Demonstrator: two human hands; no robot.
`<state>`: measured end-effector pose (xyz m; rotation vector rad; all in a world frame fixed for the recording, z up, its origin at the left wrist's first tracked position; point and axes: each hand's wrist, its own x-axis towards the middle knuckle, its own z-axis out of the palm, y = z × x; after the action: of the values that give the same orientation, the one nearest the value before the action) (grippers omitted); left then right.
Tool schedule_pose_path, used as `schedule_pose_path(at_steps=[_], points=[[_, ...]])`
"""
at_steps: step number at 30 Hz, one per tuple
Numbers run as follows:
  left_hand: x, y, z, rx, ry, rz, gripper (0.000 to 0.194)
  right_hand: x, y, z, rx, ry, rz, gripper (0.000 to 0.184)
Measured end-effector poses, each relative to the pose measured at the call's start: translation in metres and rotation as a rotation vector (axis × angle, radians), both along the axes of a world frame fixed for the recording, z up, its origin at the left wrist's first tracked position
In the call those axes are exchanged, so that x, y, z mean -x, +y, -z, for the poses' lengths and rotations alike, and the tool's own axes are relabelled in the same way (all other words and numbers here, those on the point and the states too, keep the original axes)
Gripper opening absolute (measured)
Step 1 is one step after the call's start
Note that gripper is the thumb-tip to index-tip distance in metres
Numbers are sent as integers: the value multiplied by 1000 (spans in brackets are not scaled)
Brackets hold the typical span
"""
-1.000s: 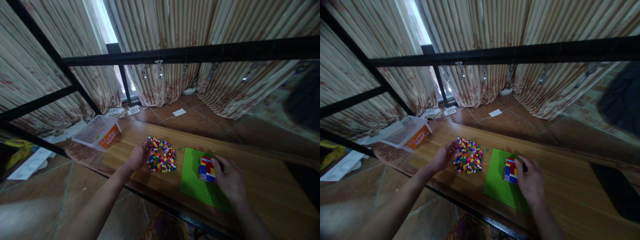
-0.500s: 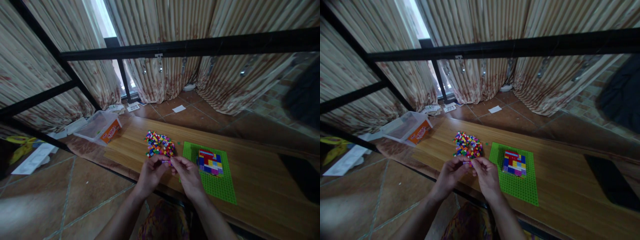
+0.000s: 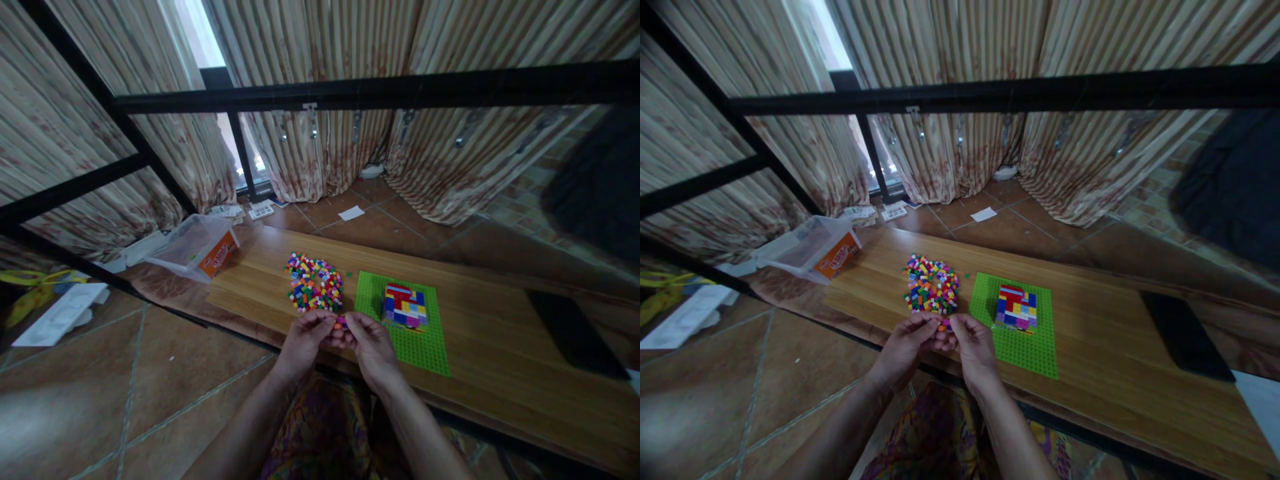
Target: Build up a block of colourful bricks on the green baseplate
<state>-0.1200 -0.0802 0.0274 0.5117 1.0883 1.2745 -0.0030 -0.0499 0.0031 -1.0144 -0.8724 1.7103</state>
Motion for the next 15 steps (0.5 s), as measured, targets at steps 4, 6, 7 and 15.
schedule_pose_path(at_steps=[4, 6, 7, 15], points=[[-2, -4, -4, -26, 86, 60, 33, -5, -7, 0, -98, -134, -46, 35], [-3, -7, -2, -21, 140, 79, 31, -7, -11, 0, -135, -202, -76, 35], [-4, -9, 0, -9, 153, 79, 31, -7, -14, 0, -136, -224, -83, 36], [-6, -19, 19, 81, 49, 28, 33, -4, -27, 10, 134, -23, -13, 38]])
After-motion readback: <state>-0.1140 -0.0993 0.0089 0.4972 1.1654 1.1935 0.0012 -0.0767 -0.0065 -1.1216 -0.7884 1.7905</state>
